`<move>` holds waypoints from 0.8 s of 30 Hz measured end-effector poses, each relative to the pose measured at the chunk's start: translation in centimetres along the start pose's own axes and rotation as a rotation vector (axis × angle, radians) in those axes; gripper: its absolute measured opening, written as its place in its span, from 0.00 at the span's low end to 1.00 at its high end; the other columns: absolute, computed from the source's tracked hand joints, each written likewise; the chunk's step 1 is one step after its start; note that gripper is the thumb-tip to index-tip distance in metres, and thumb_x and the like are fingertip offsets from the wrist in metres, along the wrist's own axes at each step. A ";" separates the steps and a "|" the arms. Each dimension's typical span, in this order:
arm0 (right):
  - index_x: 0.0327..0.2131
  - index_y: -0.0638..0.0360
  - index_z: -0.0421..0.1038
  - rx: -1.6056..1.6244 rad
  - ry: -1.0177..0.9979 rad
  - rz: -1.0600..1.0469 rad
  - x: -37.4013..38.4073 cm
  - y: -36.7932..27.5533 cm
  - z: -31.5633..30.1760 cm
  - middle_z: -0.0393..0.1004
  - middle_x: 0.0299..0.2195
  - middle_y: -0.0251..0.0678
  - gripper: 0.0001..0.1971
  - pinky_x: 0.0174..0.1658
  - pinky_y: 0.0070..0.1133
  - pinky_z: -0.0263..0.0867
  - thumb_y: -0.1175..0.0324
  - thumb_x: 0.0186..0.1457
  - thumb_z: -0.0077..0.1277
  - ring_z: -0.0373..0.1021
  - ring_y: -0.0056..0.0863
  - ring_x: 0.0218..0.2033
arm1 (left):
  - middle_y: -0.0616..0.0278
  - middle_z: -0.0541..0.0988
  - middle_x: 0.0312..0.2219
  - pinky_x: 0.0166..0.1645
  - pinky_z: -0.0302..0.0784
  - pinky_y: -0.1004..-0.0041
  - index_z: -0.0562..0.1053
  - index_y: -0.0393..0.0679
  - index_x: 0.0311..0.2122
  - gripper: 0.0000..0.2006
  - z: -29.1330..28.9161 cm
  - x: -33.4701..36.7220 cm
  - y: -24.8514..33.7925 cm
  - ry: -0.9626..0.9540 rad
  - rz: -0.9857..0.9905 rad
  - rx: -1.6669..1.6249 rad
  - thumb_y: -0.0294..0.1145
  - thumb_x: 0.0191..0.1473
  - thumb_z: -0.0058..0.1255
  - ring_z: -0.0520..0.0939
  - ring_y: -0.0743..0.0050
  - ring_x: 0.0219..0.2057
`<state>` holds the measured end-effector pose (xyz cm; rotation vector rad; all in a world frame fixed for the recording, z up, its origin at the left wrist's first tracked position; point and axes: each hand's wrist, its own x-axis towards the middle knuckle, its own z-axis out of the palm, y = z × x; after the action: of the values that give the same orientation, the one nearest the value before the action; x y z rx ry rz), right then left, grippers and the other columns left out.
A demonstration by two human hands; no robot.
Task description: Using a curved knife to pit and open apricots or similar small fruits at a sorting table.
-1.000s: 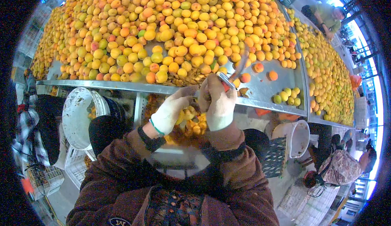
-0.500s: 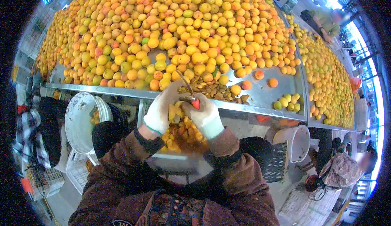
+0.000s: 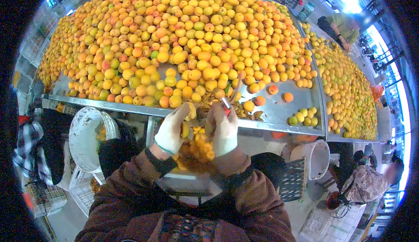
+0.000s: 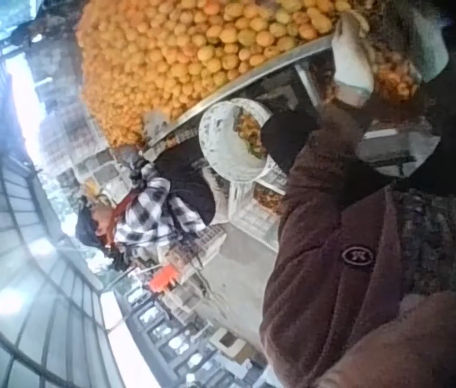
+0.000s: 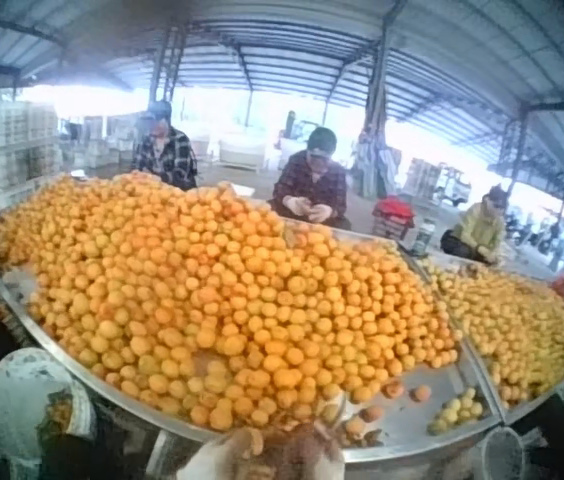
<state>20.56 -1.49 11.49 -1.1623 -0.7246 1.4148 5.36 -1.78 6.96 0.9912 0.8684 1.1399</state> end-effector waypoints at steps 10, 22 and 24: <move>0.19 0.52 0.54 0.333 0.078 -0.185 0.5 -3.1 1.5 0.54 0.15 0.27 0.20 0.17 0.19 0.44 0.57 0.62 0.44 0.48 0.18 0.12 | 0.67 0.76 0.24 0.22 0.66 0.80 0.72 0.44 0.40 0.22 3.0 -0.5 0.6 -0.014 -0.378 -0.140 0.54 0.63 0.35 0.74 0.80 0.20; 0.24 0.55 0.60 0.041 0.020 -0.513 -0.1 -1.5 1.5 0.62 0.14 0.29 0.11 0.14 0.17 0.47 0.67 0.60 0.45 0.55 0.17 0.11 | 0.62 0.76 0.30 0.35 0.73 0.76 0.70 0.38 0.40 0.20 3.4 -0.8 -0.6 -0.055 -0.256 -0.089 0.45 0.65 0.32 0.76 0.76 0.30; 0.24 0.55 0.60 -0.143 0.024 -0.618 -0.2 -1.3 1.8 0.62 0.15 0.28 0.11 0.14 0.17 0.47 0.66 0.61 0.45 0.55 0.16 0.11 | 0.57 0.76 0.33 0.41 0.73 0.69 0.68 0.35 0.39 0.18 3.7 -0.8 -0.5 -0.030 -0.106 0.048 0.39 0.65 0.30 0.76 0.69 0.35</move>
<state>19.38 -1.08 13.34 -0.9436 -1.0706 0.8391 8.78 -3.33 7.73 0.9878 0.9166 1.0161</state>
